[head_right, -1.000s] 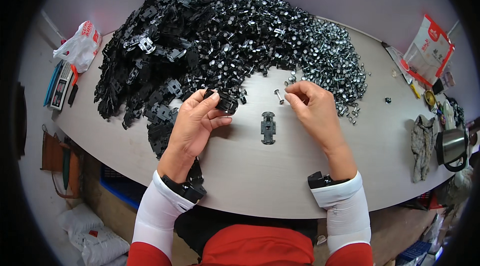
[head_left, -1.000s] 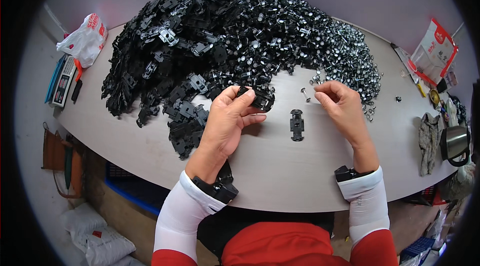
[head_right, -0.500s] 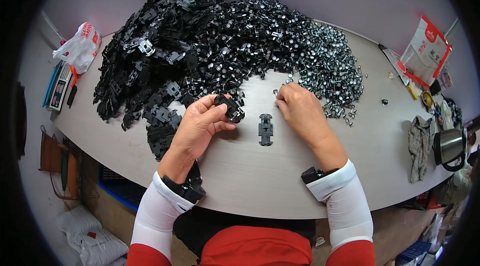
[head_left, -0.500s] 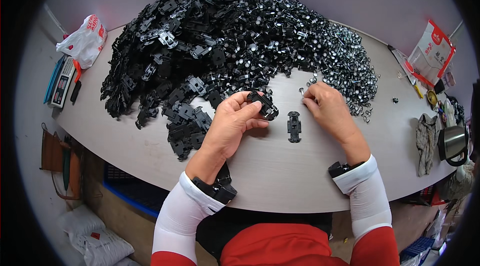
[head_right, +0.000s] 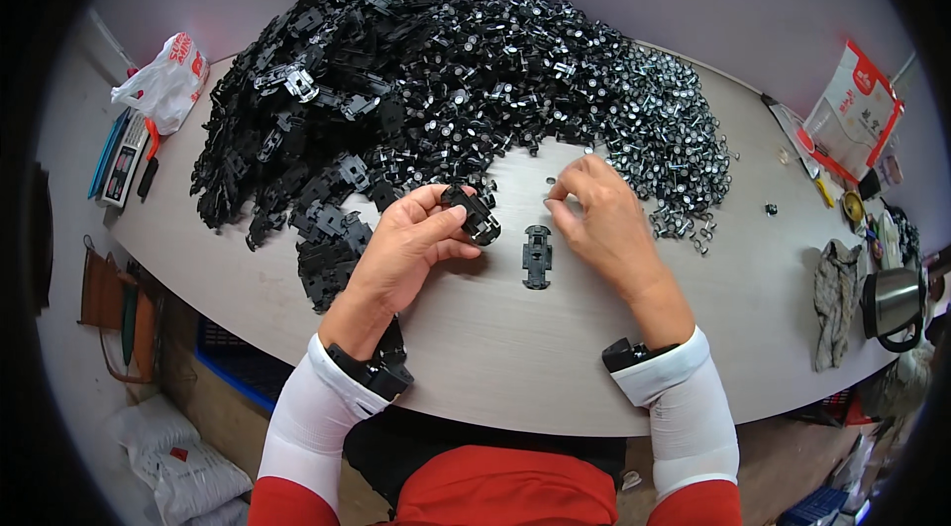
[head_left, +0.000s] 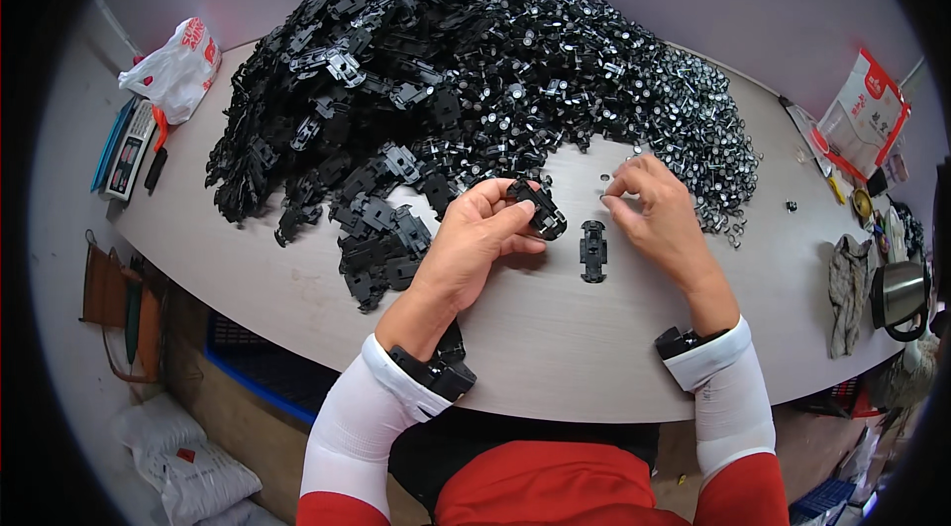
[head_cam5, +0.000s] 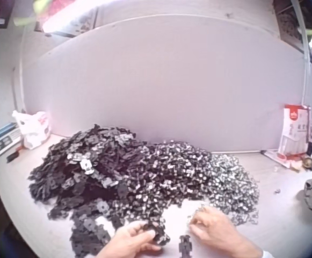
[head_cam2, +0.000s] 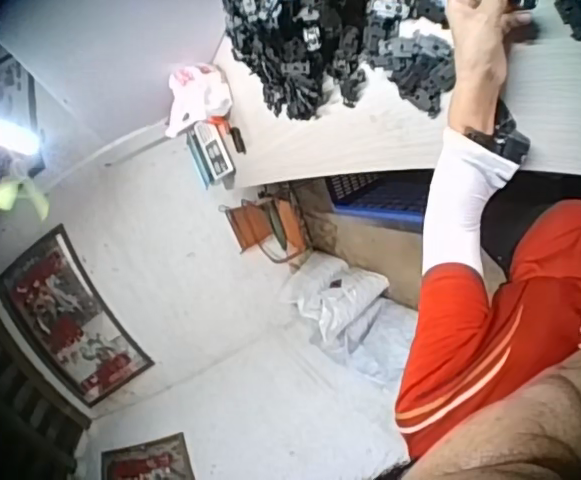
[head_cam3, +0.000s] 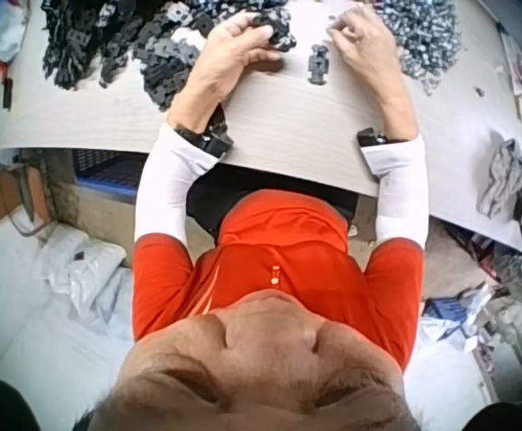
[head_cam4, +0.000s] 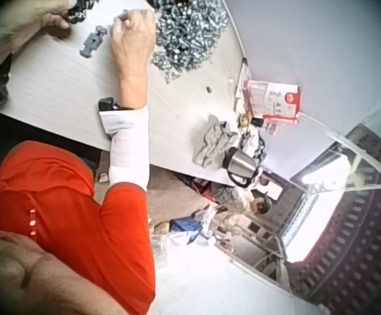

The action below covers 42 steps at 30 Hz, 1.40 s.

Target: Assembling small black plastic components by hand on a workbench.

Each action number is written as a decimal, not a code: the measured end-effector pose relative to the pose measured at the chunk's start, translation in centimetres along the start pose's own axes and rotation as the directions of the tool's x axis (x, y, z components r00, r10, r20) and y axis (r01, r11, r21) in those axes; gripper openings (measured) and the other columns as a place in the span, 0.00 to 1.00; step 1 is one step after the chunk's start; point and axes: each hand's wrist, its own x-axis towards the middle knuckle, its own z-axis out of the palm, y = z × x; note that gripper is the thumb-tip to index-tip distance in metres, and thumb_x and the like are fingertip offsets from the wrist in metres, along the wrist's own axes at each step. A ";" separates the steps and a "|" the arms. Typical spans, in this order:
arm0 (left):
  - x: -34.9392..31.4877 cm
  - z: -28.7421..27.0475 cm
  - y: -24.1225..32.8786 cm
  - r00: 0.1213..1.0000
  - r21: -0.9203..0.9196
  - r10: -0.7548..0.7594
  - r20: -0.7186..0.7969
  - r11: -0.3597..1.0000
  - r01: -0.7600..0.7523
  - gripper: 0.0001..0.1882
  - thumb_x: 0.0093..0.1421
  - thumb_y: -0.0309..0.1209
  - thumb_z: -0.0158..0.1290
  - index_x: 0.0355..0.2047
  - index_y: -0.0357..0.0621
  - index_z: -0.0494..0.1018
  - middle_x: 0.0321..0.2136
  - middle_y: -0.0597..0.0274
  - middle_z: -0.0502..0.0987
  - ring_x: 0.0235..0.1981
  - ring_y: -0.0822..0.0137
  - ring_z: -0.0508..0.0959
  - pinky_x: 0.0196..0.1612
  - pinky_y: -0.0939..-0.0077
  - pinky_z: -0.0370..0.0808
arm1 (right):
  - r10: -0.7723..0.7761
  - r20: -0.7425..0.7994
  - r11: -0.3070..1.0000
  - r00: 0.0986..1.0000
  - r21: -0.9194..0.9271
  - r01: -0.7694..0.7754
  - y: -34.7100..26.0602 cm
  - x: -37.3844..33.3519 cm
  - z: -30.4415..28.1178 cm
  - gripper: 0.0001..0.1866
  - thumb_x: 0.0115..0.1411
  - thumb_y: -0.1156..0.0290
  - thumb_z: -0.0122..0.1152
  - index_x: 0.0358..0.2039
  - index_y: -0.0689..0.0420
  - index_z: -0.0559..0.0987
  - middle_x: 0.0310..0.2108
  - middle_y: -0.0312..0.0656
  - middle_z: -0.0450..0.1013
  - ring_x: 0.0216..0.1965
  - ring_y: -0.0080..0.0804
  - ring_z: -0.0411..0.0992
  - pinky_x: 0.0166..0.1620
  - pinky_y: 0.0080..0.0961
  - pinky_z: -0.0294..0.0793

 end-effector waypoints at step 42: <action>0.0 0.0 -0.6 0.989 0.214 0.150 0.009 0.965 -0.148 0.15 0.67 0.21 0.54 0.54 0.34 0.73 0.40 0.63 0.80 0.38 0.77 0.80 0.42 0.79 0.82 | 0.029 -0.006 0.986 1.000 0.167 -0.028 -6.4 0.8 1.1 0.08 0.56 0.72 0.67 0.28 0.62 0.78 0.27 0.44 0.75 0.24 0.37 0.74 0.29 0.32 0.74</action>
